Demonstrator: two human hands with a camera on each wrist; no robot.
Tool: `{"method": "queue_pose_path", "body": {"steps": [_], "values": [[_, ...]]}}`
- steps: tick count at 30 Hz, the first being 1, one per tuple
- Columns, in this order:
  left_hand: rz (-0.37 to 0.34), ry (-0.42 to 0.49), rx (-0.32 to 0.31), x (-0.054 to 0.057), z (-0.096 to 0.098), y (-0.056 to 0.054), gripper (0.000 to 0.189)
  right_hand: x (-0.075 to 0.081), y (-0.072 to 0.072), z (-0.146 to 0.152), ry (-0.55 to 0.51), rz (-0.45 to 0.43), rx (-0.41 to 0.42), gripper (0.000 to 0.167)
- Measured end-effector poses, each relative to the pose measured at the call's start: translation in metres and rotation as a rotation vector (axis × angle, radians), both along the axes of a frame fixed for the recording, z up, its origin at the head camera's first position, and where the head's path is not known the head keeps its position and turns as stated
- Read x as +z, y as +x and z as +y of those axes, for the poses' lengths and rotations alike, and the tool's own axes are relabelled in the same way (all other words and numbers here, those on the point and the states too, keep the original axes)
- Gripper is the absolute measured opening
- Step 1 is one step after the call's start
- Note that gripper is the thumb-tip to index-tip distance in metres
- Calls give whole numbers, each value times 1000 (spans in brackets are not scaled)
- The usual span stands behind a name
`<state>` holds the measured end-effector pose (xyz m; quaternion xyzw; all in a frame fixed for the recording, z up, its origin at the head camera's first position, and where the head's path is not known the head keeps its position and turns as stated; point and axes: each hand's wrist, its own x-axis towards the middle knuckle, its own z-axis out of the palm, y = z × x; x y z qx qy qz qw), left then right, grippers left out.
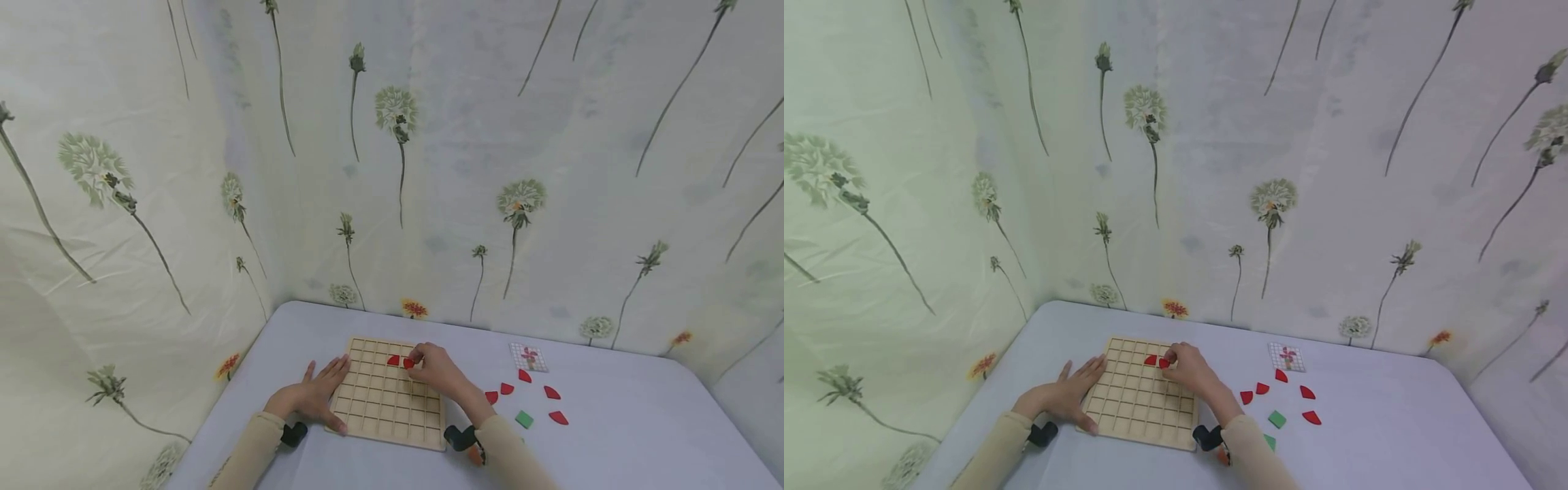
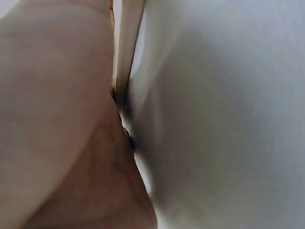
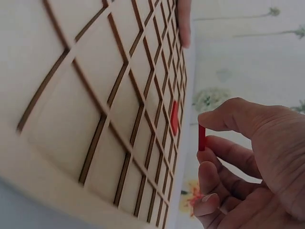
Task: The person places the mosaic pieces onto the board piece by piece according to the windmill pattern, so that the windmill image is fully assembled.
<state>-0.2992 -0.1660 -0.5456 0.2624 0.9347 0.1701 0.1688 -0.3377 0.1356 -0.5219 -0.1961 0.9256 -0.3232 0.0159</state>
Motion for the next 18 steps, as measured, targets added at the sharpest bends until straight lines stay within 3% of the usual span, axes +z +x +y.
{"method": "queue_pose_path", "body": {"steps": [4, 18], "values": [[5, -4, 1, 0, 0, 0, 134, -3, 0, -10, 8, 17, 57, 19], [-4, 0, 10, -1, 0, 0, 134, -12, -2, -25, -9, 12, 104, 15]]}}
